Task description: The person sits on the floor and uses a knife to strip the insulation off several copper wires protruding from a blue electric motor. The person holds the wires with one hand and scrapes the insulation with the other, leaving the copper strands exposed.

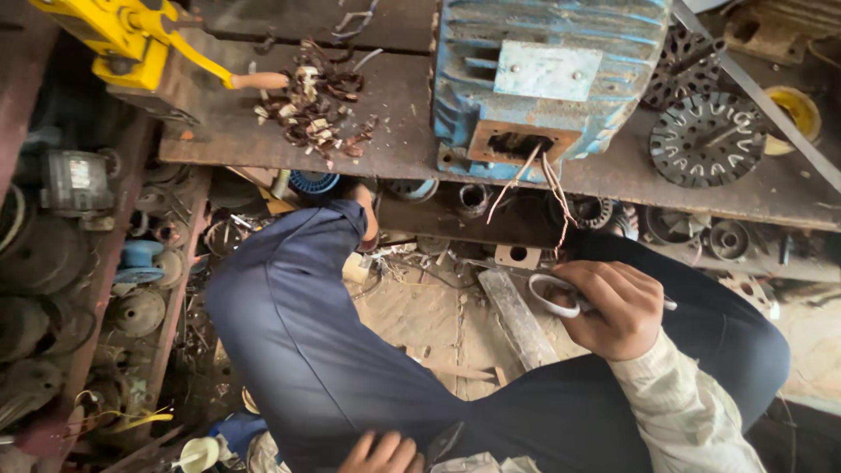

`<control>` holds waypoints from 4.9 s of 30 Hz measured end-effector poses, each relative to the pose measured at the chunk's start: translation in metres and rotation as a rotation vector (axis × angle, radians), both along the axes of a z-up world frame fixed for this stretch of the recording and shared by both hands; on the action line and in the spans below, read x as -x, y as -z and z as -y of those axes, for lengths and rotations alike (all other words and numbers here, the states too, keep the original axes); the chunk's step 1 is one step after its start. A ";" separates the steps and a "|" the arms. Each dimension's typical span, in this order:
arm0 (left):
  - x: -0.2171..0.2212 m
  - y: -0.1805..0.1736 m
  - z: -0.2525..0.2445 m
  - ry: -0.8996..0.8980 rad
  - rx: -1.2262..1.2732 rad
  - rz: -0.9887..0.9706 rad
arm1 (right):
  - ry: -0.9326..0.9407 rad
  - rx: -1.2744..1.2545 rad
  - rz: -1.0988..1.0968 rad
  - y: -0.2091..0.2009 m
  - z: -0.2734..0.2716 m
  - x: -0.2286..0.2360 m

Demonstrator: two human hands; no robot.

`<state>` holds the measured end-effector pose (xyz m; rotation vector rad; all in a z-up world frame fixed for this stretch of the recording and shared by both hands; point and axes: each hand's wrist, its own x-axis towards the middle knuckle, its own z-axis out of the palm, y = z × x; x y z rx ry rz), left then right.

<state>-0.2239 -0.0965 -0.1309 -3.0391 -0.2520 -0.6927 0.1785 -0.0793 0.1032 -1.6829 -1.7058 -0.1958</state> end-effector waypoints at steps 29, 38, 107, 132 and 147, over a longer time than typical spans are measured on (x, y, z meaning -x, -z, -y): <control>-0.286 -0.149 -0.130 0.037 2.746 0.934 | 0.250 -0.026 0.061 0.028 -0.020 -0.030; -0.291 -0.166 -0.121 -0.289 2.460 0.857 | 0.227 -0.057 0.056 0.034 -0.029 -0.012; -0.250 -0.166 -0.134 -0.189 0.924 0.722 | 0.167 -0.017 -0.230 0.016 -0.008 -0.009; -0.256 -0.194 -0.197 -0.113 1.645 0.501 | 0.324 -0.026 -0.203 0.011 0.000 -0.001; -0.264 -0.205 -0.222 -0.117 0.028 0.457 | 0.387 -0.014 -0.246 0.022 -0.004 0.003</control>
